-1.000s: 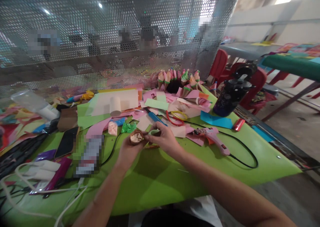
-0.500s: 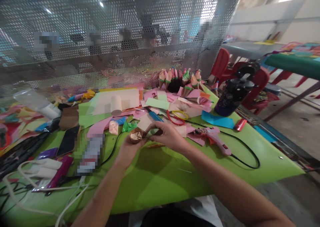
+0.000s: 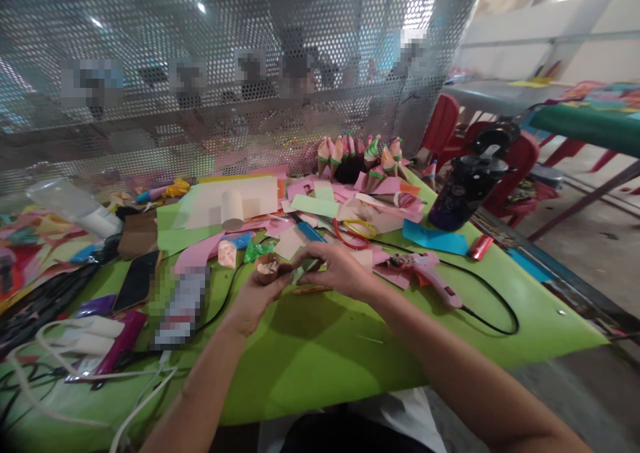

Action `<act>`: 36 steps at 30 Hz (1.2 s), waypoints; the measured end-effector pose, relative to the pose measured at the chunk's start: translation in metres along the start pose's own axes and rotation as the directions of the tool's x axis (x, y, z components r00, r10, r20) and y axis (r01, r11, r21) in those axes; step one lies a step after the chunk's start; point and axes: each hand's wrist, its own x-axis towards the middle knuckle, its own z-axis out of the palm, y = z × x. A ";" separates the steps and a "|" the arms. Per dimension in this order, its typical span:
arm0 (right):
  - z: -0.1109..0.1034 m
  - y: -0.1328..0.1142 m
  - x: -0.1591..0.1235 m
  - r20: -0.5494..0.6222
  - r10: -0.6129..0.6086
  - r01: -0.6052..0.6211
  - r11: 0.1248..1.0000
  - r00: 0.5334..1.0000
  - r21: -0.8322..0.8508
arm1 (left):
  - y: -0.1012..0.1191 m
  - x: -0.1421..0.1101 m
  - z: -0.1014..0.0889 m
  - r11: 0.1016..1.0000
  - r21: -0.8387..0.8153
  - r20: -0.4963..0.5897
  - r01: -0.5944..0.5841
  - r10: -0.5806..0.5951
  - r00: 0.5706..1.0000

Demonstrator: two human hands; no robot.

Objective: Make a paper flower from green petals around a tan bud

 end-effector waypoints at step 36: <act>0.019 -0.028 -0.008 -0.383 0.131 -0.107 0.991 0.914 0.084 | -0.014 0.003 0.006 0.943 0.225 0.065 -0.246 0.238 0.969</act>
